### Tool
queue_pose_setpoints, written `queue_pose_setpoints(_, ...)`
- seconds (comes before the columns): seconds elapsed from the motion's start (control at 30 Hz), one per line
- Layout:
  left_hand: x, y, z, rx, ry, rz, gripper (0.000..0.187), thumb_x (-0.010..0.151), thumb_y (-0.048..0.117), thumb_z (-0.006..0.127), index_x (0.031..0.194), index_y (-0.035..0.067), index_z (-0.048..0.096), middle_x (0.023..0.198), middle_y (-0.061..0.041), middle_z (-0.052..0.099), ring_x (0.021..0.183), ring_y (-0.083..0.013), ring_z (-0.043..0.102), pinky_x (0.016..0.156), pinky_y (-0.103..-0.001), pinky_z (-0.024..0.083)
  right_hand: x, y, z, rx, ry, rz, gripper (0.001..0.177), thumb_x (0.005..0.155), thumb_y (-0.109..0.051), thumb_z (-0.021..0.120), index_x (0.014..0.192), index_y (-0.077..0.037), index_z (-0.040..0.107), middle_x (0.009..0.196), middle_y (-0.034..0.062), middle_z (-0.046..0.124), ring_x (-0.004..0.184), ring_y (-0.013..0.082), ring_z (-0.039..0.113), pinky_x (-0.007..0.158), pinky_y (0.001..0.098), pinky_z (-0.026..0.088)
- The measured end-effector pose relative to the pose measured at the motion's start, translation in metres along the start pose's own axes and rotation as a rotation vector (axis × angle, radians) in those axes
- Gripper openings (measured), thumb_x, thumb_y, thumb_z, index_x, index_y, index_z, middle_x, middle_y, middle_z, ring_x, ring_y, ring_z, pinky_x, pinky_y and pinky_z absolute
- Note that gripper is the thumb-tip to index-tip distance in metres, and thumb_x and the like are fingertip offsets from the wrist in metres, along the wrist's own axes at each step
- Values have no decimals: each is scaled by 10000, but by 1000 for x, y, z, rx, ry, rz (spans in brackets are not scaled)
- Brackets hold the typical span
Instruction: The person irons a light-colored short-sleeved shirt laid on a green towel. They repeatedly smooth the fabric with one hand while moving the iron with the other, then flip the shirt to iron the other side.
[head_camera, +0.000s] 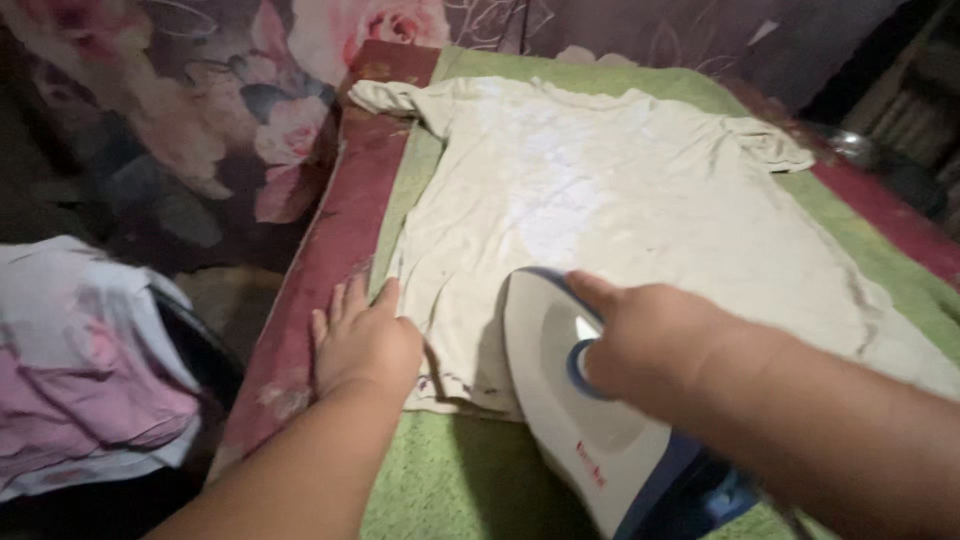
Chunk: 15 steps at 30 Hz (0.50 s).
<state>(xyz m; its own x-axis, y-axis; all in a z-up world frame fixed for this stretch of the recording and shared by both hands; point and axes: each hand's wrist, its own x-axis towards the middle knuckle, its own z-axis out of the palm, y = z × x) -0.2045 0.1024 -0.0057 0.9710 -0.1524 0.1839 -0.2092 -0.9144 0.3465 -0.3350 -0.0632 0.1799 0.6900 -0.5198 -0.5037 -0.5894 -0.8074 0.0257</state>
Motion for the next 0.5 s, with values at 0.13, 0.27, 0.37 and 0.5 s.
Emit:
queue_pose_setpoints(0.13, 3, 0, 6, 3, 2, -11, 558, 900, 295, 481, 1451, 229, 541, 1598, -140, 353, 1502, -310, 272, 1214, -532, 170, 33, -17, -6, -99, 97, -101, 883, 923, -193, 610, 1657, -455, 196, 1162, 163, 746, 977, 299, 758, 865, 405, 600)
queue_pose_setpoints(0.27, 5, 3, 3, -6, -18, -38, 567, 899, 290, 478, 1462, 248, 528, 1613, -170, 307, 1508, -324, 254, 1217, -522, 157, 77, -44, -14, -96, 178, -189, 890, 917, -203, 611, 1660, -434, 179, 1167, 160, 749, 992, 300, 760, 874, 405, 597)
queue_pose_setpoints(0.37, 0, 3, -7, -9, -27, -72, 570, 904, 304, 476, 1472, 280, 519, 1636, -209, 245, 1511, -352, 236, 1222, -519, 146, 93, -49, -23, -102, 215, -213, 895, 913, -210, 611, 1661, -419, 166, 1171, 157, 752, 1003, 301, 761, 881, 406, 595)
queue_pose_setpoints(0.5, 7, 23, -20, 10, -186, -257, 565, 923, 283, 447, 1484, 341, 472, 1668, -163, 119, 1554, -350, 88, 1208, -620, 71, 92, -5, -29, -99, 223, -139, 904, 908, -220, 612, 1664, -399, 149, 1176, 154, 755, 1018, 302, 763, 890, 406, 592)
